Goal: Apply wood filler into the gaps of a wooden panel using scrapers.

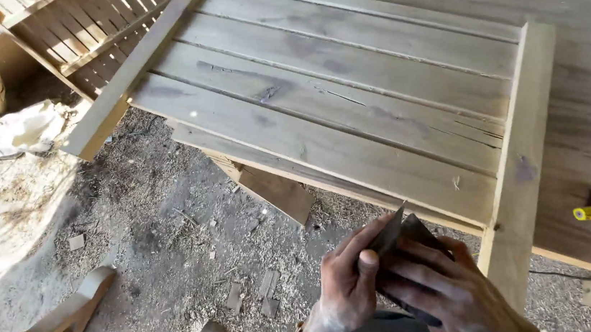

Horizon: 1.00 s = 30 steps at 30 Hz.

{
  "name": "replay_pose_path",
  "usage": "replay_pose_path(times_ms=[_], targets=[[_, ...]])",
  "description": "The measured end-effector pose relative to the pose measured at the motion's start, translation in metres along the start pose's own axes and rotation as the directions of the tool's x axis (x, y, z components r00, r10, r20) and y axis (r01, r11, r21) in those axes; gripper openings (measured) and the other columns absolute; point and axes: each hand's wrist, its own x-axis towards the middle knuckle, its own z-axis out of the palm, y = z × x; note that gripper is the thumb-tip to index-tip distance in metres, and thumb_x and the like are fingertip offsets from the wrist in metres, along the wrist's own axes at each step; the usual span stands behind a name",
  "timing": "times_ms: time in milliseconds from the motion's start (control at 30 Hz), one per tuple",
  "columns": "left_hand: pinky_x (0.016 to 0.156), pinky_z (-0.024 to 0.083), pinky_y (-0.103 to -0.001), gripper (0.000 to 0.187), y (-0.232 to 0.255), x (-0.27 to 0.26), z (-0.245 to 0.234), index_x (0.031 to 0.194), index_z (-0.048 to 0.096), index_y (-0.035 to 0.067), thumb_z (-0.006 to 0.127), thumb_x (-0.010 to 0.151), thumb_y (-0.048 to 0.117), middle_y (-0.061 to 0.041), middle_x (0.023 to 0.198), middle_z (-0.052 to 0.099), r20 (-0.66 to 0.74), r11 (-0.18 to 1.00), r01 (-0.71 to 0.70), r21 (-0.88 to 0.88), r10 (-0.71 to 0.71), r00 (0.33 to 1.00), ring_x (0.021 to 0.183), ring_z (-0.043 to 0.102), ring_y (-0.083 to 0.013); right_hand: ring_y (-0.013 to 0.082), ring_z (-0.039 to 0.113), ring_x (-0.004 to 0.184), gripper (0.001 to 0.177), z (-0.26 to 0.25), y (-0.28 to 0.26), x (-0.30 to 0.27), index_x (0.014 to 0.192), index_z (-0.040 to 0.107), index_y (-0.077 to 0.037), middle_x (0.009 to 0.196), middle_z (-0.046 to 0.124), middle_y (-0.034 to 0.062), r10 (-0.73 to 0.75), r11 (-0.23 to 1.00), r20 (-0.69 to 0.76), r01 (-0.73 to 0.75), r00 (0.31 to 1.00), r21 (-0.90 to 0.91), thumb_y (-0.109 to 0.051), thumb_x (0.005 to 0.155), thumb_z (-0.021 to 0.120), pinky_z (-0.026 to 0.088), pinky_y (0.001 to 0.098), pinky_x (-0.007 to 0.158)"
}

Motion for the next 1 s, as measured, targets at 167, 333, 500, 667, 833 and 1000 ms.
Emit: replay_pose_path(times_ms=[167,333,500,667,833,1000], targets=[[0.105,0.060,-0.042,0.056,-0.021,0.041,-0.010,0.143,0.057,-0.004,0.041,0.117,0.043,-0.021,0.135,0.071,-0.013,0.994,-0.083,-0.076,0.082,0.997,0.124,0.073,-0.0300,0.0363,0.044,0.140,0.094,-0.013,0.027,0.014,0.134,0.063,-0.016,0.141,0.056,0.0075,0.071,0.997,0.158,-0.066,0.985,-0.038,-0.018,0.042,0.081,0.030,0.0705,0.110],[0.093,0.064,-0.045,0.056,-0.047,0.089,-0.001,0.140,0.052,-0.003,0.045,0.105,0.040,-0.019,0.130,0.067,-0.158,0.707,0.113,-0.698,-0.306,0.939,0.113,0.072,-0.0281,0.0314,0.054,0.139,0.069,-0.018,0.050,0.023,0.131,0.062,-0.021,0.139,0.062,0.0059,0.215,0.923,-0.330,-0.081,0.919,0.376,-0.013,0.064,0.076,0.044,0.0551,0.108],[0.086,0.063,-0.038,0.056,-0.060,0.112,0.027,0.137,0.057,-0.003,0.044,0.105,0.042,-0.015,0.122,0.071,0.221,0.253,0.478,-0.841,-0.646,0.731,0.104,0.072,-0.0237,0.0302,0.054,0.143,0.039,0.001,0.096,0.016,0.128,0.054,-0.015,0.142,0.058,0.0094,0.332,0.897,-0.509,-0.099,0.794,0.431,-0.007,0.095,0.072,0.043,0.0489,0.116],[0.093,0.059,-0.039,0.052,-0.069,0.153,0.013,0.133,0.061,-0.001,0.046,0.104,0.039,-0.014,0.123,0.072,0.407,0.234,0.616,-0.752,-0.571,0.713,0.108,0.071,-0.0245,0.0283,0.051,0.139,0.062,-0.054,0.102,0.025,0.127,0.059,-0.018,0.137,0.058,0.0055,0.388,0.895,-0.384,-0.442,0.838,-0.060,-0.006,0.070,0.079,0.042,0.0416,0.114],[0.102,0.054,-0.039,0.051,-0.118,0.188,0.013,0.137,0.059,-0.004,0.045,0.106,0.036,-0.016,0.128,0.070,0.394,0.517,0.579,-0.631,-0.430,0.812,0.116,0.067,-0.0255,0.0297,0.045,0.143,0.080,-0.056,0.096,0.068,0.135,0.063,-0.018,0.144,0.057,0.0031,0.475,0.866,-0.019,-0.472,0.880,-0.168,-0.017,0.056,0.076,0.034,0.0496,0.114],[0.108,0.050,-0.037,0.052,-0.125,0.226,-0.001,0.140,0.056,-0.005,0.046,0.108,0.034,-0.018,0.131,0.069,0.455,0.522,0.554,-0.648,-0.317,0.832,0.123,0.064,-0.0265,0.0364,0.048,0.136,0.057,-0.001,0.104,0.118,0.128,0.061,-0.015,0.136,0.057,0.0113,0.508,0.830,-0.239,-0.545,0.827,-0.122,-0.017,0.073,0.076,0.037,0.0528,0.107]])
